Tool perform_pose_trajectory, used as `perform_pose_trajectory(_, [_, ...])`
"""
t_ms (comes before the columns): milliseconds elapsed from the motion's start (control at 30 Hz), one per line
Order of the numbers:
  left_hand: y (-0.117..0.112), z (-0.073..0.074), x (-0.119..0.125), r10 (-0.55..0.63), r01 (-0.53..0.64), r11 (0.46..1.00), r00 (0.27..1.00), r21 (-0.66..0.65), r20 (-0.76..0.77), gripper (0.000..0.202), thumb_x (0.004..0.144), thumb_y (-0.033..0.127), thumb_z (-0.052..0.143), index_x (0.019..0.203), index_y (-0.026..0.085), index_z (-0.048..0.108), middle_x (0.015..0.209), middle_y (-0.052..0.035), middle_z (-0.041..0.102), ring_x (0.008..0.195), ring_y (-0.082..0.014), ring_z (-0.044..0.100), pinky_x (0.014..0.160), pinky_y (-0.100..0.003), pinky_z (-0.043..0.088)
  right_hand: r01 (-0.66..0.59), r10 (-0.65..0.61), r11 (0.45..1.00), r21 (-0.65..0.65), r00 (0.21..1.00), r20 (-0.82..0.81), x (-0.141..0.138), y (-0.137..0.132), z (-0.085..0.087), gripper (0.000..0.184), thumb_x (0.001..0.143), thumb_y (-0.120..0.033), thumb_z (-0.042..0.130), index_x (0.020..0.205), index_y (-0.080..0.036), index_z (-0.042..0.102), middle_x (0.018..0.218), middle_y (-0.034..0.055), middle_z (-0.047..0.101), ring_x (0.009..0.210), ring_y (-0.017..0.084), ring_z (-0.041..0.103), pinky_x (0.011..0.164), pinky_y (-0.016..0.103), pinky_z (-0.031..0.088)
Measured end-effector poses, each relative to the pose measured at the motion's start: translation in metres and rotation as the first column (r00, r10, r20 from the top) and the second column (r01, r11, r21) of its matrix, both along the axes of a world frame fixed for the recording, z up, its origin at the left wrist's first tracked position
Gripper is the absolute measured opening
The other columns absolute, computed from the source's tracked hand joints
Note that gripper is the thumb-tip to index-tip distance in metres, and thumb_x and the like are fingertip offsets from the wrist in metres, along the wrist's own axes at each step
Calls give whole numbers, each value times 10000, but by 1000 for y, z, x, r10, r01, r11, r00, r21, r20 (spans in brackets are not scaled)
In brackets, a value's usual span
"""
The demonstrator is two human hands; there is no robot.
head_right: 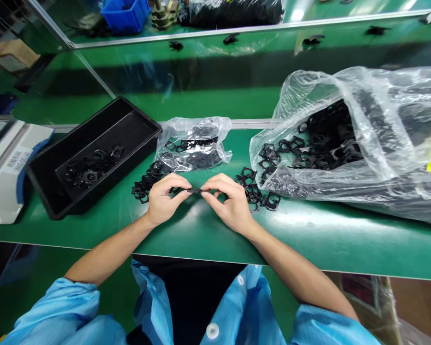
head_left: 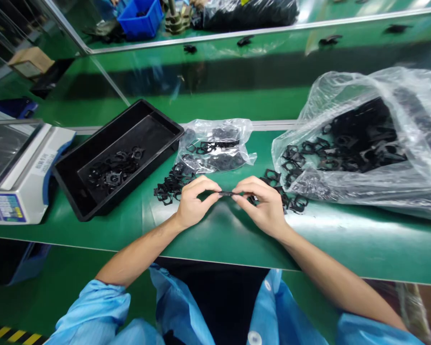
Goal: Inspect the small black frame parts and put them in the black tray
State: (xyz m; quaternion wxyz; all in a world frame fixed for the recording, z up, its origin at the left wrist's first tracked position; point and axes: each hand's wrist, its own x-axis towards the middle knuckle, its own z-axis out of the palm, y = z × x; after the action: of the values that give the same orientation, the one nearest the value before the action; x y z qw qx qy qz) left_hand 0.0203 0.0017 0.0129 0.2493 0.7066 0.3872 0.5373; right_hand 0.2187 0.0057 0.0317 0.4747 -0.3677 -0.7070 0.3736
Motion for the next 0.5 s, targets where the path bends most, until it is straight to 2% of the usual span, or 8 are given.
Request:
perform_pose_trajectory(100, [0,0,0,-32,32,999,999,3,7,36,866,196,728,843,191,701,786,-15,701,753,-135,652,730,-273,522,-19,19,1000,22,1000,15,1,1,1,76,916,-257,676,881,-212,728,871,64,701,770,170,636,598,280,523])
perform_pose_trajectory(200, [-1,0,0,-41,42,998,999,-36,25,51,861,208,738,833,189,700,776,-15,698,737,-130,645,715,-265,515,-25,25,999,-22,1000,8,1,1,2,87,908,-280,683,865,-211,716,866,61,690,739,162,622,577,272,509])
perform_pose_trajectory(367, [0,-1,1,-30,62,968,990,-245,135,145,828,289,775,793,175,692,738,-4,690,688,-116,633,692,-244,512,-32,23,978,-208,999,-47,-2,1,1,156,875,-358,712,876,-202,704,861,47,664,697,142,614,573,248,519])
perform_pose_trajectory(500, [1,-2,4,-1,130,892,958,-432,287,259,760,379,827,808,164,691,761,-4,698,690,-112,655,699,-231,531,-7,-20,948,-317,996,-82,-3,2,0,248,833,-442,751,829,-198,707,809,36,660,705,152,641,642,265,561])
